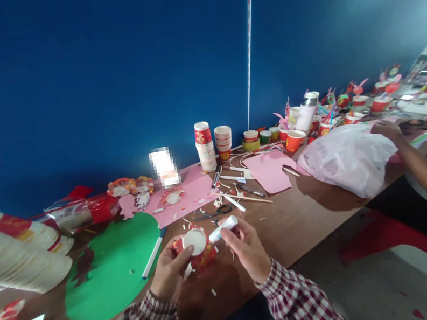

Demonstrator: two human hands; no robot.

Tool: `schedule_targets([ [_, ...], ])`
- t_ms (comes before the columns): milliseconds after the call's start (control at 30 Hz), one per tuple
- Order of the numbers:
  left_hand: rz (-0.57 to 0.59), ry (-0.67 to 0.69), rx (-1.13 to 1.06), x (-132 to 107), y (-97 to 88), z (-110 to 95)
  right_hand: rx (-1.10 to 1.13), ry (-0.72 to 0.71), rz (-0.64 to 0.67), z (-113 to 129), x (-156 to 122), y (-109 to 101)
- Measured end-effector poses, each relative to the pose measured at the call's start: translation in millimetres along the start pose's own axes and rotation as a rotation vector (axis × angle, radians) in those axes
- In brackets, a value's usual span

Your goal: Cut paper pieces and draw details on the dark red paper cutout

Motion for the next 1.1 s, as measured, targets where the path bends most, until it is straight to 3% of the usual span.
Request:
schedule_targets([
  [133, -0.007, 0.074, 0.116, -6, 4.6, 2, -0.169, -0.247, -0.02, 29, -11, 3],
  [267, 0.052, 0.104, 0.14, -17, 17.0, 2, -0.272, -0.373, 0.005, 36, -21, 15],
  [667, 0.061, 0.138, 0.183, -23, 20.0, 5, -0.347, -0.525, -0.016, 45, -30, 18],
  [900, 0.058, 0.173, 0.234, -27, 21.2, 1, -0.373, -0.527, -0.085, 40, -28, 15],
  [1100, -0.01, 0.171, 0.297, -21, 10.8, 5, -0.368, -0.531, -0.037, 40, -32, 20],
])
Point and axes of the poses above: each hand's wrist, its own x-axis towards the middle knuckle, its own y-axis out of the palm, z = x × y, the point moved 10 cm from there along x, towards the middle knuckle, and after that the axes turned 13 degrees about -z, right-handed, at the moved point
